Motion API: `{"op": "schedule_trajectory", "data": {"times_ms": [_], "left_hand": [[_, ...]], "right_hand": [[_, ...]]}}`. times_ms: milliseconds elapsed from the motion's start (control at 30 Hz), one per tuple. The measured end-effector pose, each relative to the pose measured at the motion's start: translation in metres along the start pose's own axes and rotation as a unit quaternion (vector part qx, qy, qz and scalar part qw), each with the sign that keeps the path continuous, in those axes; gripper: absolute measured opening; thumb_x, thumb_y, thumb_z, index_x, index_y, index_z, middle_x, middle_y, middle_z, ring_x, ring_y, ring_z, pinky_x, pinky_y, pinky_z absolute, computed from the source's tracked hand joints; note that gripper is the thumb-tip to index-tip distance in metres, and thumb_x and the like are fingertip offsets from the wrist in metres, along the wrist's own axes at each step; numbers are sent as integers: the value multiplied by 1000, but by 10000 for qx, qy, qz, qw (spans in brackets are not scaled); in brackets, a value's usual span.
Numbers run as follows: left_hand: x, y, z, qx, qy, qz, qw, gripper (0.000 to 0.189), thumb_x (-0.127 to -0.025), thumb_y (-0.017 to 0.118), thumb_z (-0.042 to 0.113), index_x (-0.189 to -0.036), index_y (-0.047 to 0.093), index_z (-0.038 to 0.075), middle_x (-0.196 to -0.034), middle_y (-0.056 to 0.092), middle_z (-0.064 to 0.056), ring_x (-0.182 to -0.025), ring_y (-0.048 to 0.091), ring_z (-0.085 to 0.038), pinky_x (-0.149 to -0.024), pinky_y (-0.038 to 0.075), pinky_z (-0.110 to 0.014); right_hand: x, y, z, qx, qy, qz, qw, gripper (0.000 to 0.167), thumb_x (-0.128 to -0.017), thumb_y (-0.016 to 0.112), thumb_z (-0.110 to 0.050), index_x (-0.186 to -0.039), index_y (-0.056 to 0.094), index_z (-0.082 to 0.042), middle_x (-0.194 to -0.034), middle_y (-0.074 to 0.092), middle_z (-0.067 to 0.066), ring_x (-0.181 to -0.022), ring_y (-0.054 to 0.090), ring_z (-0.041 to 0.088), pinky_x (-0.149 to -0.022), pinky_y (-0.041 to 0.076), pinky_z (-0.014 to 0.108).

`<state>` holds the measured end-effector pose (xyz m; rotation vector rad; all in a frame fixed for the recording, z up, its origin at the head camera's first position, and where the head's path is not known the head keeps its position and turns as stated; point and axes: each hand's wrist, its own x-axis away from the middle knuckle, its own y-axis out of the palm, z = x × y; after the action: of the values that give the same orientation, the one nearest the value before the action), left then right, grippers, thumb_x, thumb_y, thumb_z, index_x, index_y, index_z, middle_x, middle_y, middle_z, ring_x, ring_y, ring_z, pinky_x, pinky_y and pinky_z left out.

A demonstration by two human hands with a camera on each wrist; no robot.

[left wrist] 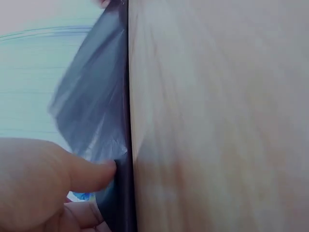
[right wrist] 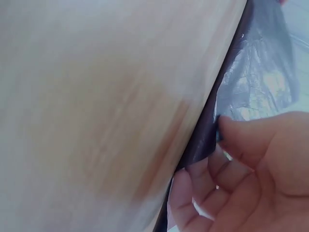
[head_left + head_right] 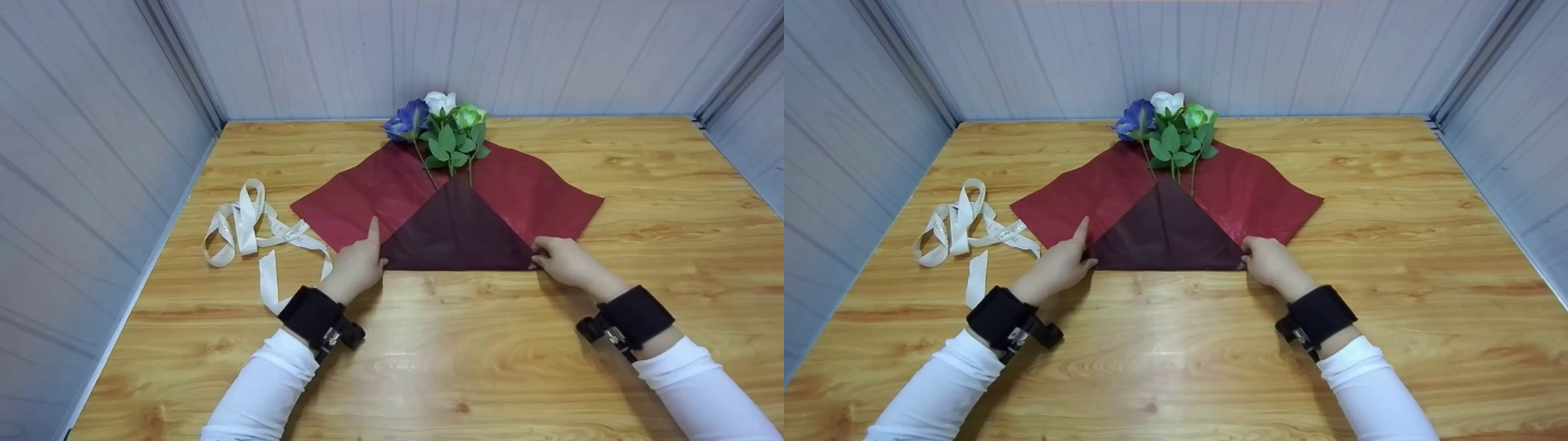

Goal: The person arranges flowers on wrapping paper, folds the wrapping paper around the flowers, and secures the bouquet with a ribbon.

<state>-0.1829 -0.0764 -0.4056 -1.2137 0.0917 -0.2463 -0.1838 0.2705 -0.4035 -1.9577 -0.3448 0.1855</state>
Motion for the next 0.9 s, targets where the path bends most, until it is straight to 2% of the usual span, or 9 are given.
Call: {"op": "schedule_trajectory", "data": {"times_ms": [333,433,533,600,667,700,800,833,900], "left_hand": [[4,1,6,-453,-248,-120,9986,78,-89,61,15,-150,16,-1,-98,70,-16,-92,65,-34,-92,42,-51],[4,1,10,-651,-311,-151,9973,75,-88,57,10,-150,16,0,-101,68,-17,-95,62,-34,-90,41,-50],[4,3,16,-762,-215,46,9968,75,-87,56,7,-150,16,-1,-117,57,-24,-109,53,-38,-95,38,-52],[6,4,22,-819,72,75,9966,75,-88,56,10,-149,14,-4,-136,41,-29,-126,40,-41,-104,31,-54],[9,6,32,-910,558,-122,9942,77,-90,57,16,-148,12,-7,-150,19,-31,-139,21,-43,-113,19,-55],[11,7,38,-948,832,-343,9914,78,-92,57,21,-148,12,-7,-154,8,-29,-143,11,-42,-115,12,-54],[15,12,55,-1159,1591,-1184,9733,82,-95,52,39,-149,11,-5,-157,-6,-21,-146,-3,-35,-117,6,-47],[16,13,60,-1170,1704,-1468,9673,83,-95,50,44,-150,10,-3,-158,-7,-19,-146,-5,-33,-118,5,-45],[18,14,66,-1145,1707,-1906,9599,83,-96,45,50,-151,8,1,-159,-7,-15,-146,-6,-29,-118,4,-42]], "right_hand": [[-4,-2,-6,146,657,-292,9973,11,-90,56,-4,-84,59,5,-76,60,15,-72,55,27,-68,44,42],[-5,-3,-10,313,743,-346,9961,11,-89,54,-4,-85,60,5,-79,62,18,-74,58,30,-70,46,45],[-6,-3,-12,517,728,-351,9954,11,-88,54,-4,-83,60,4,-79,63,18,-73,59,30,-69,47,45],[-6,-3,-12,558,738,-375,9950,11,-88,54,-4,-82,60,2,-78,62,17,-72,58,29,-68,46,44],[-5,-3,-11,528,755,-406,9949,11,-88,54,-4,-81,59,2,-77,62,16,-70,56,27,-66,45,42],[-4,-3,-10,498,771,-425,9949,10,-88,54,-4,-82,59,2,-77,62,16,-69,55,27,-65,45,41],[-4,-2,-11,451,796,-463,9947,10,-89,54,-3,-82,59,3,-78,61,17,-69,55,26,-65,45,40],[-4,-2,-11,468,791,-467,9947,10,-88,54,-3,-81,58,2,-77,61,16,-69,54,26,-65,44,40],[-6,-2,-13,525,771,-456,9946,10,-88,53,-2,-79,57,1,-75,59,14,-69,53,25,-65,44,40]]}}
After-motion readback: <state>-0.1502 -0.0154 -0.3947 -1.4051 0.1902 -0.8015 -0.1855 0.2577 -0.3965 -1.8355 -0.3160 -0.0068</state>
